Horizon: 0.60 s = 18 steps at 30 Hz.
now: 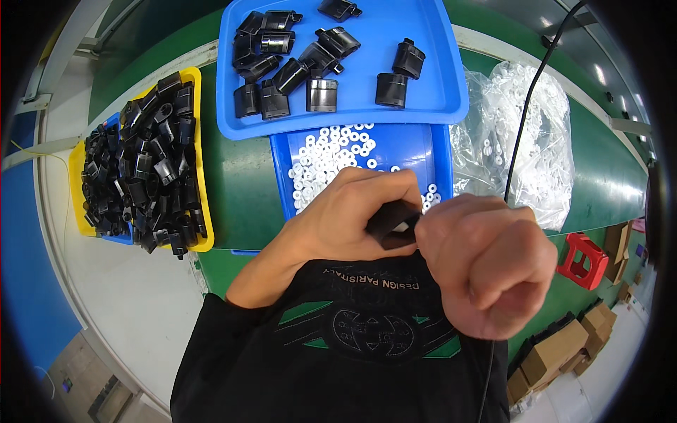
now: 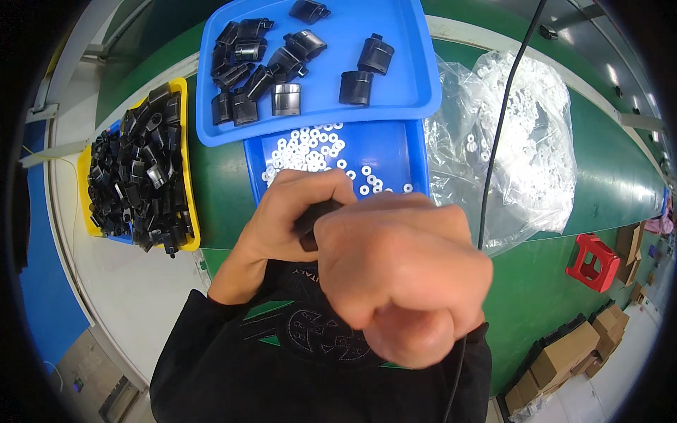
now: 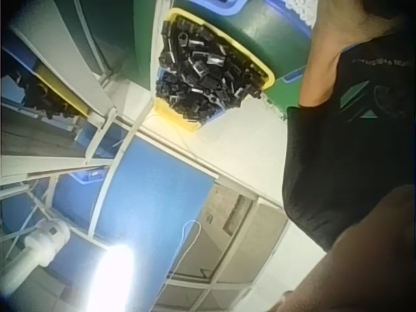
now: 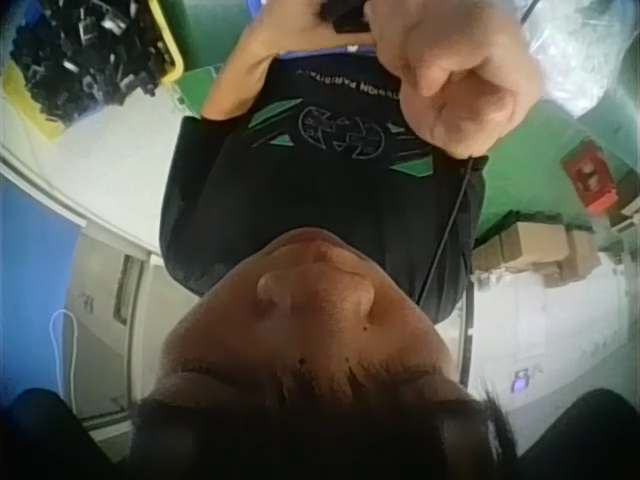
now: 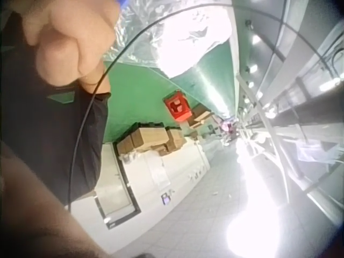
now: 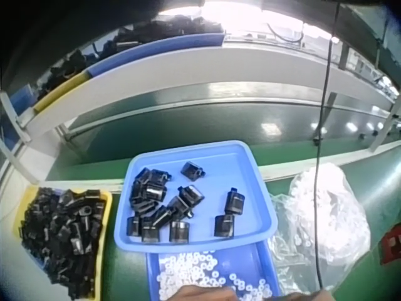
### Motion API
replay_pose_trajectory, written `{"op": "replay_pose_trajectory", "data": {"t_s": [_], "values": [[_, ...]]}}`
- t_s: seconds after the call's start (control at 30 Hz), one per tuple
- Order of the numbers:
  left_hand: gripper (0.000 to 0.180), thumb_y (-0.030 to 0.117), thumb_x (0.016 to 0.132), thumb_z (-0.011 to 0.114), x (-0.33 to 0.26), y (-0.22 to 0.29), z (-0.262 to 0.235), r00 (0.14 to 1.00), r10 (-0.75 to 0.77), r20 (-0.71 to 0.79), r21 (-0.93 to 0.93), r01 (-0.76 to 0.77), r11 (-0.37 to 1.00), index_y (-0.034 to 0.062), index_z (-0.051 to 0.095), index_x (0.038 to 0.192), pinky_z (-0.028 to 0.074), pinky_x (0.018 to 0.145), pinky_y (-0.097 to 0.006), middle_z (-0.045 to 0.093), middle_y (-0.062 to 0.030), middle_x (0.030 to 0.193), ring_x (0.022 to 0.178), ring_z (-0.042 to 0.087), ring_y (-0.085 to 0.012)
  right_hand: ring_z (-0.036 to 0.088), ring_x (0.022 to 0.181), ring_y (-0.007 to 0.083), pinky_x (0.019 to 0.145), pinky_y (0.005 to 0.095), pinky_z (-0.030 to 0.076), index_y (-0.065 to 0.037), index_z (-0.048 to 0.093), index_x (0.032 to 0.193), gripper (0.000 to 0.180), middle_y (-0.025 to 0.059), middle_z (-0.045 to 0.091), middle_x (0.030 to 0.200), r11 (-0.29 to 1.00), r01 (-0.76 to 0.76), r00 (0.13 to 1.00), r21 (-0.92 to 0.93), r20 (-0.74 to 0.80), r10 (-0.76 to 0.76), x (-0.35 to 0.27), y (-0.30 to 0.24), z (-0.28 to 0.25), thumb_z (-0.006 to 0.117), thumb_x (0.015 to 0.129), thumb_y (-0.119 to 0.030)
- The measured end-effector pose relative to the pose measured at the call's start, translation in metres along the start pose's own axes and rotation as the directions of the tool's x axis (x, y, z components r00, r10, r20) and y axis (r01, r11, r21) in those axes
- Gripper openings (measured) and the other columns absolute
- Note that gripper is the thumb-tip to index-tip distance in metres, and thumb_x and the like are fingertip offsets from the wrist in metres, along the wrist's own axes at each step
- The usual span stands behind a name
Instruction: The person assembles pod casings by inserting white rings into the casings by hand, pressing the rings inside using a handheld tool, and placing the assembled casings into a tray.
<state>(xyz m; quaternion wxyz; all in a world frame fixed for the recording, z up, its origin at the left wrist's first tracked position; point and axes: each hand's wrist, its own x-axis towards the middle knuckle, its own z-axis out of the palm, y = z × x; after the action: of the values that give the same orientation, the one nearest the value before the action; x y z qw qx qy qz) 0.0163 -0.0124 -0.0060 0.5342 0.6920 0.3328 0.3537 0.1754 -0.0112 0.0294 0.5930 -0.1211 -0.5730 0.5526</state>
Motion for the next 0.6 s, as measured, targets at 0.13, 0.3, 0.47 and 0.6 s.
{"op": "replay_pose_trajectory", "data": {"t_s": [0.13,0.3,0.47,0.6], "values": [[0.03,0.008,0.066,0.079,0.007,0.009,-0.002,0.999,-0.02,-0.043,0.141,0.026,0.99,0.004,0.055,0.084,0.044,0.054,-0.032,0.058,-0.0097,0.069,0.062,0.06,-0.0294,0.038,0.038,0.0136,0.038,0.0289,0.027,-0.01,0.044,0.067,0.035,0.0065,0.053,0.057,0.996,0.033,0.994,0.082,-0.106,-0.024,-0.009,0.002,0.006,0.052,0.094,-0.03],[0.031,0.009,0.063,0.08,0.011,-0.003,-0.005,0.998,0.055,-0.012,0.03,-0.055,0.998,0.005,0.06,0.086,0.046,0.055,-0.031,0.06,-0.0091,0.07,0.06,0.059,-0.0273,0.034,0.04,0.0117,0.039,0.03,0.023,-0.012,0.041,0.064,0.05,0.0012,0.044,0.05,0.955,-0.283,0.927,-0.088,-0.28,0.249,0.004,-0.012,0.02,0.043,0.097,-0.049],[0.03,0.01,0.062,0.079,0.013,0.002,-0.008,1.0,0.006,0.03,-0.03,-0.005,1.0,0.0054,0.061,0.085,0.046,0.054,-0.03,0.06,-0.0086,0.07,0.059,0.06,-0.026,0.032,0.04,0.012,0.04,0.0302,0.023,-0.014,0.035,0.06,0.061,-0.0008,0.038,0.047,0.994,-0.075,0.993,-0.076,-0.1,0.067,0.007,-0.014,0.011,0.023,0.098,-0.06],[0.031,0.011,0.061,0.079,0.013,0.003,-0.007,0.999,0.009,0.038,-0.021,-0.008,1.0,0.0053,0.06,0.084,0.044,0.051,-0.029,0.059,-0.008,0.065,0.055,0.059,-0.0243,0.029,0.038,0.0133,0.039,0.0299,0.023,-0.015,0.03,0.06,0.06,-0.0005,0.038,0.045,0.988,-0.139,0.982,-0.065,-0.138,0.129,0.011,-0.02,0.013,0.007,0.102,-0.05]]}}
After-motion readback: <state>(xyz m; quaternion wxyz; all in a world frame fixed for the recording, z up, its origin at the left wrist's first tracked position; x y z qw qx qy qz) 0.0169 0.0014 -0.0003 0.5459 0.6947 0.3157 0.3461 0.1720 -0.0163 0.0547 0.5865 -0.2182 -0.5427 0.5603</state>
